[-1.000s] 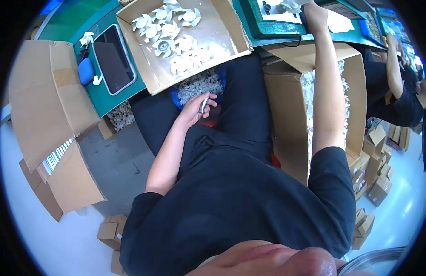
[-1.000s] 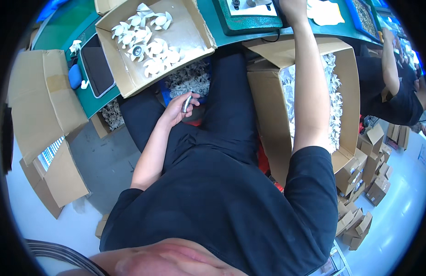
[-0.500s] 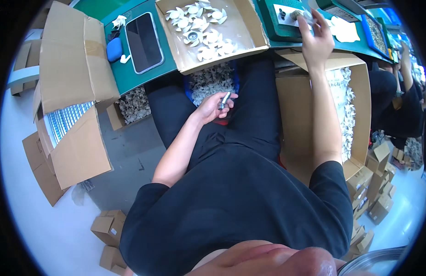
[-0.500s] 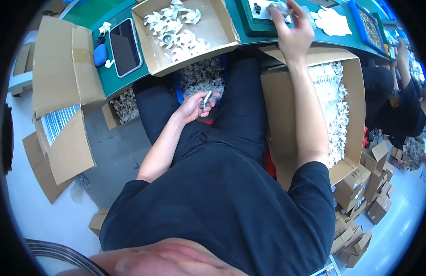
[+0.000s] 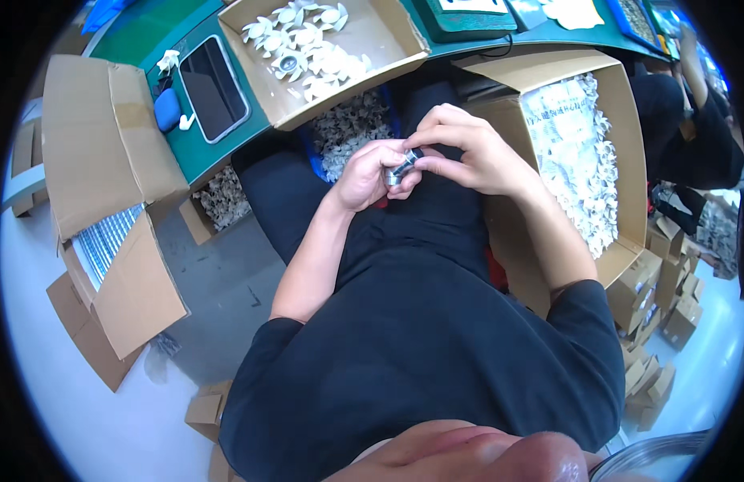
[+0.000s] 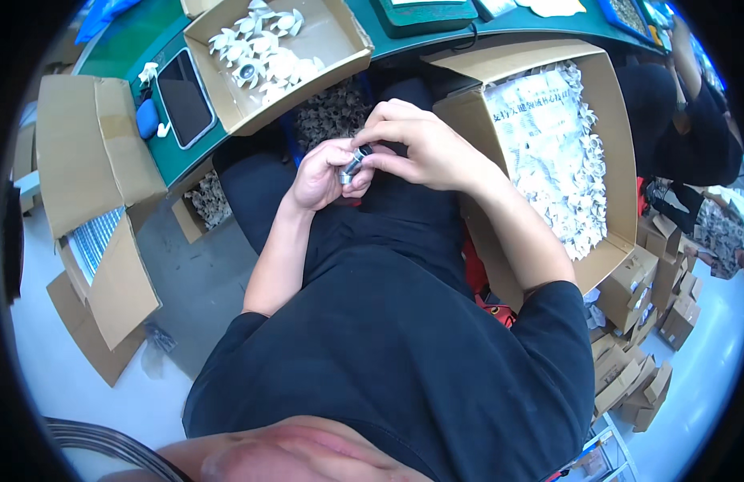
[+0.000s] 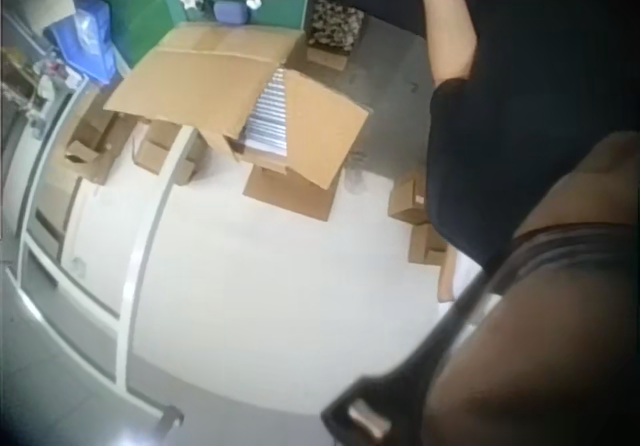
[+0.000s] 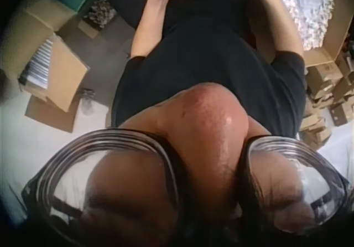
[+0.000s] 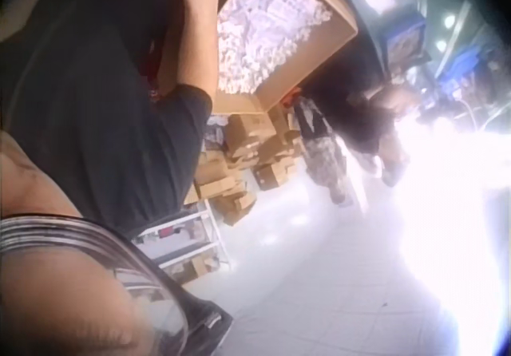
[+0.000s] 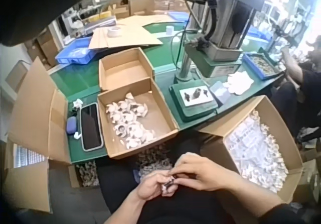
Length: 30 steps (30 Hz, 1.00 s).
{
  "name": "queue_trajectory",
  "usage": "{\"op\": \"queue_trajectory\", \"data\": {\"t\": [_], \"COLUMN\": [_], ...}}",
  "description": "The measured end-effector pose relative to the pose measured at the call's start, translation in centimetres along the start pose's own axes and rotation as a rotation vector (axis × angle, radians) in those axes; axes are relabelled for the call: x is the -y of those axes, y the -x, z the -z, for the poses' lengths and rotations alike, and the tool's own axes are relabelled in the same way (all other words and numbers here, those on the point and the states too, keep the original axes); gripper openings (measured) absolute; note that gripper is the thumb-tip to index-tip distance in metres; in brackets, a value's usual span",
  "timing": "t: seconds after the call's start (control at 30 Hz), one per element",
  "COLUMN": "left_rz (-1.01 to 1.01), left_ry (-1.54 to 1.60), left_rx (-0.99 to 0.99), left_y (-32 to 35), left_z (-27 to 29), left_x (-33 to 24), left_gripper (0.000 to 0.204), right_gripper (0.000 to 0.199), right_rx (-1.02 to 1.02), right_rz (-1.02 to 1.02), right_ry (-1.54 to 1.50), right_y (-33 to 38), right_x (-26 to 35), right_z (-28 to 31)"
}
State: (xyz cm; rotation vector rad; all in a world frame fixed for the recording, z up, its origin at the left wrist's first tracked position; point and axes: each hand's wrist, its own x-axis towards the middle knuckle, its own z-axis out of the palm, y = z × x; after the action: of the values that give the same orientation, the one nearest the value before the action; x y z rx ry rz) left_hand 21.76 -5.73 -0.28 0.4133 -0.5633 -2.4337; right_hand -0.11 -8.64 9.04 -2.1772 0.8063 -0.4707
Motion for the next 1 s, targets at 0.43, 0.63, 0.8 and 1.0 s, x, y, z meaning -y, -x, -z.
{"op": "queue_trajectory", "data": {"t": [0.43, 0.63, 0.8, 1.0], "left_rz": [0.015, 0.075, 0.14, 0.182], "left_ry": [0.038, -0.004, -0.094, -0.18], "left_rx": [-0.241, -0.413, -0.449, -0.524], "left_y": [-0.1, 0.4, -0.2, 1.0], "left_z": [3.5, 5.8, 6.9, 9.0], "left_x": [2.5, 3.8, 4.5, 5.0], "left_gripper": [0.043, 0.045, 0.041, 0.038], "right_gripper": [0.021, 0.022, 0.028, 0.018], "right_rx": [-0.742, -0.396, -0.607, -0.278], "right_rz": [-0.181, -0.308, -0.182, -0.752], "right_ry": [0.25, 0.316, 0.517, 0.285], "right_y": [-7.3, -8.1, -3.0, 19.2], "right_x": [-9.1, -10.6, -9.9, -7.9], "right_z": [13.0, 15.3, 13.2, 7.5]}}
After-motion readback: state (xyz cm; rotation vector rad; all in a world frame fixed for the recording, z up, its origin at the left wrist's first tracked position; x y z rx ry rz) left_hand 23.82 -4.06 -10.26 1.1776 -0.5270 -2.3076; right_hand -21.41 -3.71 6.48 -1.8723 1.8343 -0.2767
